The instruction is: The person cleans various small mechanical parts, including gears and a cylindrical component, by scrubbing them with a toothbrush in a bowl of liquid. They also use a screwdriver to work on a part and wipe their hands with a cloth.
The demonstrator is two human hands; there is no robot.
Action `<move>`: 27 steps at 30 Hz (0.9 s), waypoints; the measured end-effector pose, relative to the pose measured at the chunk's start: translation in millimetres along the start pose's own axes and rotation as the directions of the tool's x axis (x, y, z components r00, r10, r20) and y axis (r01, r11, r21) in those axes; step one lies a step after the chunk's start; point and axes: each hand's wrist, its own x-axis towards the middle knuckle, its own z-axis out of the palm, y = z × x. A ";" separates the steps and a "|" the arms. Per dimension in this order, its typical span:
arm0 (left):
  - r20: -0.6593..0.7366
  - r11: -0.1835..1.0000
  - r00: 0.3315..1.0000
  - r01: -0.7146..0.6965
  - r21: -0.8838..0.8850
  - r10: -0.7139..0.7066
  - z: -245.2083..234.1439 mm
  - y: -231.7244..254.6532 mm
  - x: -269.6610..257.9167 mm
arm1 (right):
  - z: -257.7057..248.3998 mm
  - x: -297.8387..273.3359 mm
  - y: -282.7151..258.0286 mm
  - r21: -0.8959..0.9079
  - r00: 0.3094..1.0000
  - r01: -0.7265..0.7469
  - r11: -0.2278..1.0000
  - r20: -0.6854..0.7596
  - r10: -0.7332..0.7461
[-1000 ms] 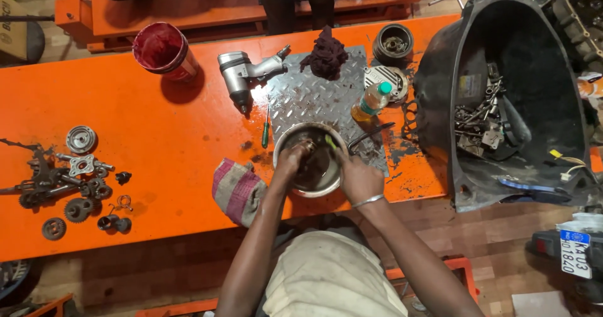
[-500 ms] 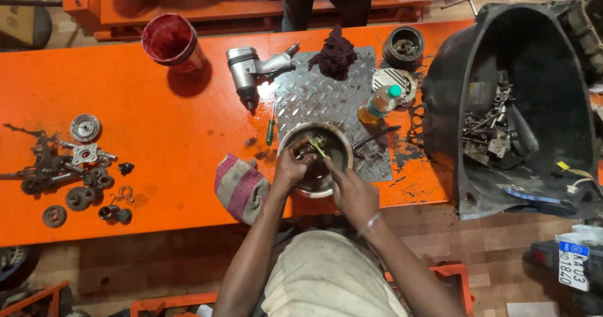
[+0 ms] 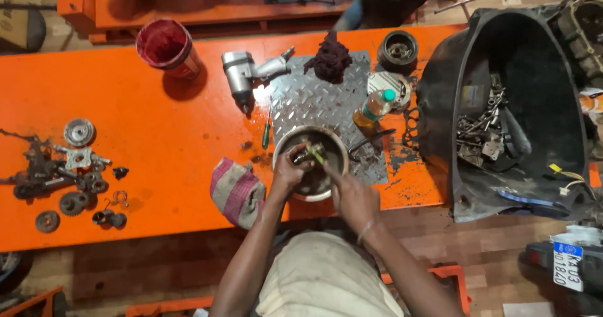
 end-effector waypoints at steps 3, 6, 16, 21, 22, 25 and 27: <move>-0.014 0.999 0.999 0.034 -0.020 -0.034 5.1 4.8 -7.0 | 3.0 27.6 7.0 -0.014 0.993 -0.083 0.996 0.085 0.084; -0.059 0.999 0.997 -0.044 0.006 0.044 -3.3 2.9 -4.7 | 27.0 30.4 20.9 -0.063 0.995 -0.071 0.995 -0.078 0.066; -0.072 0.999 0.997 0.001 -0.036 -0.003 -9.2 -4.8 4.8 | -29.8 -3.9 1.1 -0.050 0.968 -0.127 0.991 0.213 0.135; 0.082 0.874 0.970 0.243 -0.422 -0.230 -4.9 -12.3 1.8 | -11.0 -8.6 5.2 0.068 0.993 -0.009 0.998 -0.117 0.017; 0.093 0.874 0.968 0.249 -0.418 -0.231 0.3 -13.3 -0.8 | -11.5 -10.1 6.5 0.068 0.993 -0.021 0.997 -0.118 0.029; 0.060 0.937 0.990 0.141 -0.320 -0.129 2.9 -12.1 -1.6 | -12.7 -12.8 5.9 0.026 0.996 -0.019 0.999 -0.084 0.021; 0.035 0.905 0.976 0.214 -0.368 -0.217 6.4 -12.3 3.0 | -13.4 -25.4 9.6 0.029 0.994 0.021 0.999 -0.111 -0.018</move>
